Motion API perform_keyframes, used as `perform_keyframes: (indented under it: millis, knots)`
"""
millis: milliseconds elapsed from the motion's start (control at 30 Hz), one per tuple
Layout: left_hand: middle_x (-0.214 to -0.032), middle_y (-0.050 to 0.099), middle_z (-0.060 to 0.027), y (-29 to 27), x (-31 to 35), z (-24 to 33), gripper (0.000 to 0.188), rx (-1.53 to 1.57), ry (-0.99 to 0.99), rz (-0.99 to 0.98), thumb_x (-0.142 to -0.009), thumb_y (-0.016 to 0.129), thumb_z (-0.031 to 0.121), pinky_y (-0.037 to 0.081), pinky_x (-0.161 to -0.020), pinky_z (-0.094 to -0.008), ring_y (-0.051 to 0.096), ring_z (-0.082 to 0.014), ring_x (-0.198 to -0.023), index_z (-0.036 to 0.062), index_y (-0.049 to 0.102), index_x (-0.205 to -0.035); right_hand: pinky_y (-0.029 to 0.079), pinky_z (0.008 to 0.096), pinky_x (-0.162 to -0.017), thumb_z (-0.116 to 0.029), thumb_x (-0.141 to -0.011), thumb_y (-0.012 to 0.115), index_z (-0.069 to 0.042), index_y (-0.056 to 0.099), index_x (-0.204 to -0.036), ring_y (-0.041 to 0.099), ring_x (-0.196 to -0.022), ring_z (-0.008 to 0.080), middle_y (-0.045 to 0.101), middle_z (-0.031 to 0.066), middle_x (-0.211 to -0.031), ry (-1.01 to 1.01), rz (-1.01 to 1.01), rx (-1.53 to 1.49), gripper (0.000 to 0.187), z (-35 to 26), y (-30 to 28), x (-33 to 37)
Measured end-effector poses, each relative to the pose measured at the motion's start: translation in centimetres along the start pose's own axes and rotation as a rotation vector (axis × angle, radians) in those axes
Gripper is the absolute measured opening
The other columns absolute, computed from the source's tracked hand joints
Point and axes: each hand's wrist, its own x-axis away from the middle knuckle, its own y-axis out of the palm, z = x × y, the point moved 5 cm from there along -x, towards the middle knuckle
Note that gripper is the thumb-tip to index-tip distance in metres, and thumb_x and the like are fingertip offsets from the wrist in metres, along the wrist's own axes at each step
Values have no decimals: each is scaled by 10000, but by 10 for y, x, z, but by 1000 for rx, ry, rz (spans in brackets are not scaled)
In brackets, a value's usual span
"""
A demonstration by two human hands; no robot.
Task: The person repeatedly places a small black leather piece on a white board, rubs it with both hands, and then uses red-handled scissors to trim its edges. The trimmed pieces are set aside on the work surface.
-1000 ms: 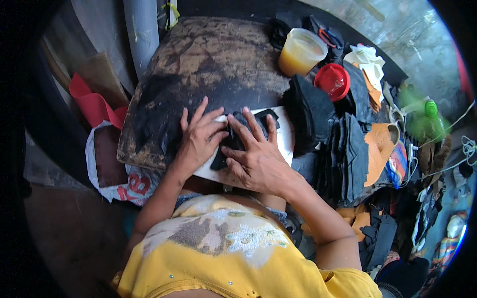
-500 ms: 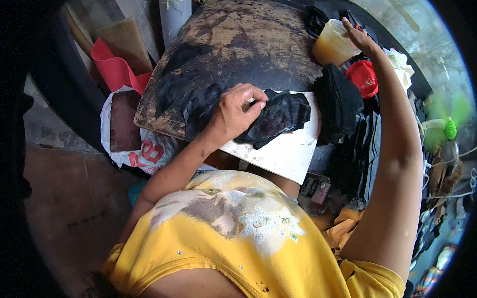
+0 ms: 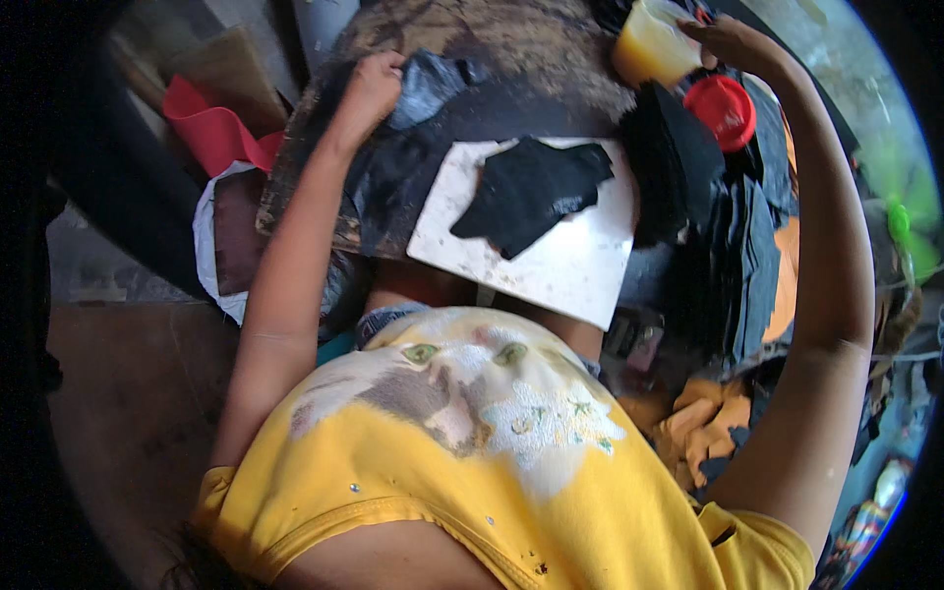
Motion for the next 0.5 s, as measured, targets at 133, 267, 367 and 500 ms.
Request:
perform_keyframes:
  millis: [133,267,367,500]
  knots:
    - [-1073,645,-282,1,12,11,371,-146,147,66,-781,519,11,485,-918,-488,609,-442,-1047,-6,661,-1123,462,399,-970,-300,-1021,496,-35,687,-1133,567,-1140,302,554,151,-1284,-154,186,-13,345,-119,-14,109]
    - [-1135,623,-164,-3,22,26,354,-327,368,72,-844,515,-14,464,-934,-438,579,-341,-1126,70,680,-1147,423,365,-1066,-41,-909,625,-99,673,-1167,493,-1301,304,487,151,-1390,-303,466,-421,269,-237,16,199]
    - [-1185,621,-115,0,26,31,360,-576,401,-78,-873,512,0,445,-937,-430,568,-297,-1163,103,676,-1177,451,404,-1024,20,-860,643,-152,620,-1275,492,-1261,334,480,174,-1338,-136,486,-519,450,-276,65,210]
    - [-1218,630,-86,-8,39,51,313,-633,407,30,-904,540,71,420,-950,-444,560,-286,-1176,113,674,-1184,510,396,-925,79,-836,638,-205,567,-1353,549,-1145,311,488,178,-1287,144,570,-792,594,-272,99,212]
